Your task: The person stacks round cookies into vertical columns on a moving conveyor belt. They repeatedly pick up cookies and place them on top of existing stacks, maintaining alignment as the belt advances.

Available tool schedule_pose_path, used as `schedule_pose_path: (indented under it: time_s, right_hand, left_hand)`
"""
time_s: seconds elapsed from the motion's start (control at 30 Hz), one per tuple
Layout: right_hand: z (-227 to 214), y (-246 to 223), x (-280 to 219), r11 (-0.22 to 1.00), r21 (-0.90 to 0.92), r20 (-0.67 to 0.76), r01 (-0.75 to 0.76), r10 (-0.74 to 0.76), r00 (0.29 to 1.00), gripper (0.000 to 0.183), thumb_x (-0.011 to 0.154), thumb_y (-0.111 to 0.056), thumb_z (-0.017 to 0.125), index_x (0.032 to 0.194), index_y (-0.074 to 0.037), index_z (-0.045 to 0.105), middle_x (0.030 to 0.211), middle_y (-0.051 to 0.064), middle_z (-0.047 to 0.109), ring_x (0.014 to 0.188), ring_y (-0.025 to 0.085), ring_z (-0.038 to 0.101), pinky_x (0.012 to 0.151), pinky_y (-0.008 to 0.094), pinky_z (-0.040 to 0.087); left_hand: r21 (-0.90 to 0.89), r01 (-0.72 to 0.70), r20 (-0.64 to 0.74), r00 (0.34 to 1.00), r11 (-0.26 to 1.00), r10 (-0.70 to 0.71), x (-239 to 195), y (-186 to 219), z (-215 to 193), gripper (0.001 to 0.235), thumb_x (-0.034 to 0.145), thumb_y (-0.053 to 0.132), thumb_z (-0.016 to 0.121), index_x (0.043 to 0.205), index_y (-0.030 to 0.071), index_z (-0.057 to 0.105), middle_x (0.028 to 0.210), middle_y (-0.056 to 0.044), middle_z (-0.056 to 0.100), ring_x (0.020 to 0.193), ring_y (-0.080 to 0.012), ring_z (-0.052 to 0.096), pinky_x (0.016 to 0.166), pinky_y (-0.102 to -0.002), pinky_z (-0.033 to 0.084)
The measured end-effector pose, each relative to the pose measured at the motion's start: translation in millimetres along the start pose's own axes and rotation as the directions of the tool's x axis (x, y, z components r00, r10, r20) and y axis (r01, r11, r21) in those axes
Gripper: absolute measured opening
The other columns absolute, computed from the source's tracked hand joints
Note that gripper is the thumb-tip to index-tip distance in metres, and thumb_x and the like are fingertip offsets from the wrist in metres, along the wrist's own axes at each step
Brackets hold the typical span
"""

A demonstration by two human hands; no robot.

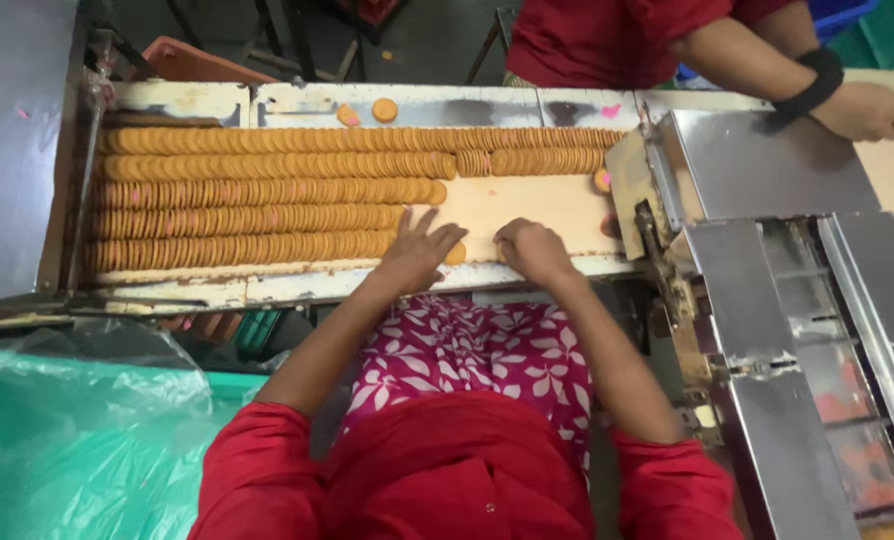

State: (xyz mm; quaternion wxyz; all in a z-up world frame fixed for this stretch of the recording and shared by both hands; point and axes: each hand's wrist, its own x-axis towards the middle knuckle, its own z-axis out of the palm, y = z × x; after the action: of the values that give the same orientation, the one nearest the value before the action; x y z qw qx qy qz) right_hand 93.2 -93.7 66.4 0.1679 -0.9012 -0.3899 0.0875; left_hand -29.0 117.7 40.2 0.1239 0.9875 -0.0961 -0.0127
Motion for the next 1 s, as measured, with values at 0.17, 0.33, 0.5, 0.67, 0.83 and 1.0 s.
schedule_pose_path:
  time_s: [0.17, 0.33, 0.5, 0.67, 0.83, 1.0]
  right_hand:
    - [54, 5, 23, 0.995, -0.046, 0.049, -0.083, 0.085, 0.995, 0.027, 0.088, -0.018, 0.067, 0.111, -0.006, 0.074, 0.114, 0.021, 0.07, 0.102, 0.039, 0.068, 0.091, 0.048, 0.055]
    - [76, -17, 25, 0.949, 0.298, 0.0, 0.102, -0.107, 0.994, 0.053, 0.079, -0.016, 0.08, 0.126, 0.002, 0.061, 0.12, 0.024, 0.067, 0.106, 0.038, 0.068, 0.093, 0.044, 0.055]
    - [91, -66, 26, 0.914, 0.403, 0.102, 0.039, -0.087, 0.991, 0.073, 0.084, -0.013, 0.075, 0.147, 0.0, 0.041, 0.149, 0.026, 0.045, 0.11, 0.036, 0.068, 0.1, 0.043, 0.053]
    - [109, -92, 29, 0.981, 0.083, -0.06, 0.175, -0.17, 0.984, 0.066, 0.089, -0.011, 0.075, 0.148, -0.004, 0.046, 0.149, 0.023, 0.046, 0.133, 0.044, 0.044, 0.109, 0.048, 0.043]
    - [107, -73, 21, 0.986, 0.082, -0.113, 0.147, -0.138, 0.984, 0.066, 0.086, -0.01, 0.075, 0.145, -0.006, 0.046, 0.15, 0.02, 0.048, 0.14, 0.044, 0.038, 0.116, 0.05, 0.039]
    - [85, -39, 8, 0.994, -0.105, -0.139, 0.017, -0.032, 0.99, 0.085, 0.074, -0.02, 0.082, 0.151, -0.013, 0.045, 0.144, 0.025, 0.044, 0.138, 0.047, 0.035, 0.117, 0.064, 0.027]
  left_hand:
    - [-0.161, -0.069, 0.063, 0.995, 0.985, 0.08, 23, -14, 31, 0.096, 0.085, 0.026, 0.079, 0.164, 0.02, 0.025, 0.139, -0.011, 0.058, 0.137, -0.0258, 0.05, 0.126, -0.062, 0.015]
    - [-0.249, -0.064, -0.271, 0.963, 0.966, -0.006, 1, -31, 35, 0.082, 0.085, 0.03, 0.081, 0.155, 0.017, 0.041, 0.132, -0.009, 0.061, 0.131, -0.0261, 0.054, 0.122, -0.066, 0.018]
    - [-0.067, 0.186, -0.452, 0.87, 0.98, -0.196, -87, -90, -8, 0.08, 0.065, 0.031, 0.088, 0.138, 0.016, 0.058, 0.134, -0.011, 0.06, 0.132, -0.0335, 0.049, 0.11, -0.068, 0.023]
    - [0.194, 0.274, -0.422, 0.89, 0.942, -0.172, -145, -127, -12, 0.045, 0.086, 0.017, 0.074, 0.129, 0.01, 0.064, 0.124, -0.008, 0.062, 0.124, -0.0304, 0.053, 0.106, -0.062, 0.034]
    - [0.023, 0.104, -0.474, 0.877, 0.994, -0.08, -118, -128, 35, 0.035, 0.089, 0.007, 0.064, 0.123, 0.002, 0.063, 0.118, -0.015, 0.065, 0.116, -0.0343, 0.058, 0.1, -0.05, 0.045]
    - [-0.21, 0.009, -0.497, 0.86, 0.978, -0.115, -73, -59, 74, 0.051, 0.089, -0.005, 0.059, 0.139, -0.005, 0.055, 0.136, -0.028, 0.057, 0.128, -0.0415, 0.056, 0.108, -0.043, 0.048]
